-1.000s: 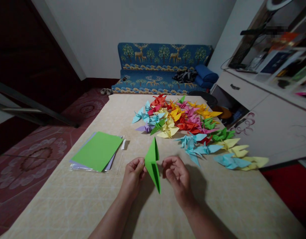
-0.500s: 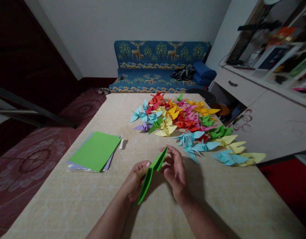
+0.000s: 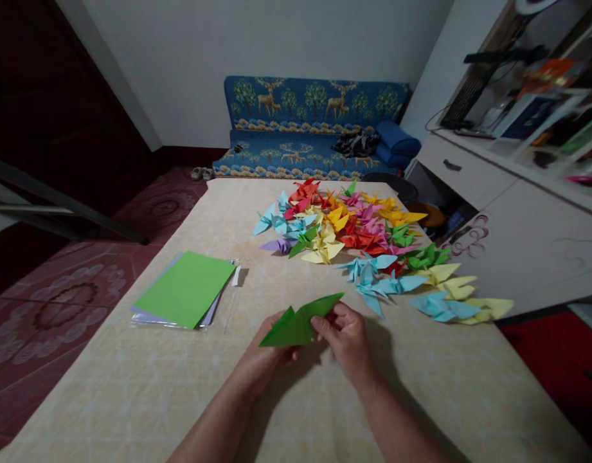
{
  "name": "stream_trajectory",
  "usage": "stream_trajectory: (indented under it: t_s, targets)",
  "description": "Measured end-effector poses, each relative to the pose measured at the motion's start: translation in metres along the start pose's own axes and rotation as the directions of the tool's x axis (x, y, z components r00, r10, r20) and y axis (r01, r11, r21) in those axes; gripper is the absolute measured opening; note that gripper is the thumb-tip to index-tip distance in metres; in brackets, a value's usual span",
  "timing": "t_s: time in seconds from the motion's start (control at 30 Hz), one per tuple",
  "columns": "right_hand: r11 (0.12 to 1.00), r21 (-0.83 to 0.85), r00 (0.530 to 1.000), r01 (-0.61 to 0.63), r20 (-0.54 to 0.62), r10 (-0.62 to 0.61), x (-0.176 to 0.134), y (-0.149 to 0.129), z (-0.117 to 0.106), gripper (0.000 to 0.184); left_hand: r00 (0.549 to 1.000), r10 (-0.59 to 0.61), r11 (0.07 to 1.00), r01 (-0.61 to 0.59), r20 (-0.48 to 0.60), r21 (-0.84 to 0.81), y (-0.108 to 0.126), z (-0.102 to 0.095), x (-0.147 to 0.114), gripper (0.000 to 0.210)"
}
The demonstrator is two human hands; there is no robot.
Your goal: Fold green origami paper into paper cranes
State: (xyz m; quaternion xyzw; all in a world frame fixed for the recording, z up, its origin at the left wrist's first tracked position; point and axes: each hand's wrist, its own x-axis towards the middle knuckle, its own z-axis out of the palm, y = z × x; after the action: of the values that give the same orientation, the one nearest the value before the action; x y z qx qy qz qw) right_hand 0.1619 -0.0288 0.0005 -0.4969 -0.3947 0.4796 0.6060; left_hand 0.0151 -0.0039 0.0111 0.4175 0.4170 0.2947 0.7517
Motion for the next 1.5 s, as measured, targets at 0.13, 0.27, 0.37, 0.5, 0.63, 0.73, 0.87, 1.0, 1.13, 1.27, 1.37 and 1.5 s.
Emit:
stream_trajectory:
  t_s: [0.13, 0.27, 0.37, 0.5, 0.63, 0.73, 0.87, 1.0, 1.13, 1.27, 1.37, 1.5]
  targets:
    - [0.995, -0.103, 1.0, 0.006, -0.012, -0.008, 0.002, 0.002, -0.006, 0.025, 0.992, 0.074, 0.996, -0.079, -0.103, -0.05, 0.003, -0.003, 0.0, 0.043]
    - [0.986, -0.164, 0.999, 0.036, 0.019, -0.033, 0.003, 0.004, -0.009, 0.022, 0.986, 0.145, 0.988, -0.149, -0.078, -0.046, 0.008, -0.012, -0.006, 0.059]
    - [0.975, -0.208, 0.996, 0.084, 0.059, -0.073, 0.004, 0.004, -0.01, 0.015, 0.986, 0.161, 0.987, -0.159, -0.053, 0.04, 0.009, -0.017, -0.008, 0.047]
    - [0.943, -0.287, 0.985, 0.167, 0.086, -0.148, 0.006, 0.003, -0.009, 0.006, 0.992, 0.128, 0.991, -0.128, -0.014, 0.045, 0.005, -0.016, -0.006, 0.033]
    - [0.922, -0.338, 0.98, 0.188, 0.003, -0.199, 0.006, 0.006, -0.007, 0.012, 0.99, 0.137, 0.99, -0.138, -0.021, -0.031, 0.003, -0.007, -0.004, 0.035]
    - [0.924, -0.352, 0.986, 0.15, -0.017, -0.167, 0.004, 0.01, -0.004, 0.023, 0.986, 0.141, 0.985, -0.149, -0.087, -0.086, 0.003, -0.001, -0.003, 0.035]
    - [0.928, -0.352, 0.992, 0.123, 0.032, -0.119, 0.003, 0.011, 0.001, 0.024, 0.986, 0.153, 0.982, -0.159, -0.066, -0.097, 0.003, 0.002, -0.002, 0.035]
    - [0.952, -0.298, 0.997, 0.061, -0.031, -0.074, 0.005, 0.012, 0.001, 0.021, 0.966, 0.238, 0.97, -0.243, -0.099, -0.034, 0.001, 0.001, -0.002, 0.032]
    - [0.97, -0.241, 0.992, 0.031, -0.108, -0.059, 0.007, 0.016, -0.004, 0.02, 0.935, 0.321, 0.93, -0.281, -0.149, 0.238, -0.003, -0.003, -0.006, 0.037]
    - [0.982, -0.184, 0.978, 0.049, -0.19, -0.085, 0.009, 0.022, -0.011, 0.023, 0.885, 0.433, 0.783, -0.276, -0.169, 0.558, -0.005, -0.007, -0.007, 0.063]
    - [0.991, -0.115, 0.962, 0.075, -0.253, -0.102, 0.01, 0.026, -0.015, 0.023, 0.892, 0.436, 0.735, -0.277, -0.118, 0.618, -0.004, -0.008, -0.006, 0.069]
    - [0.994, -0.04, 0.958, 0.099, -0.268, -0.106, 0.01, 0.028, -0.017, 0.021, 0.903, 0.416, 0.779, -0.291, -0.11, 0.555, -0.005, -0.007, -0.003, 0.056]
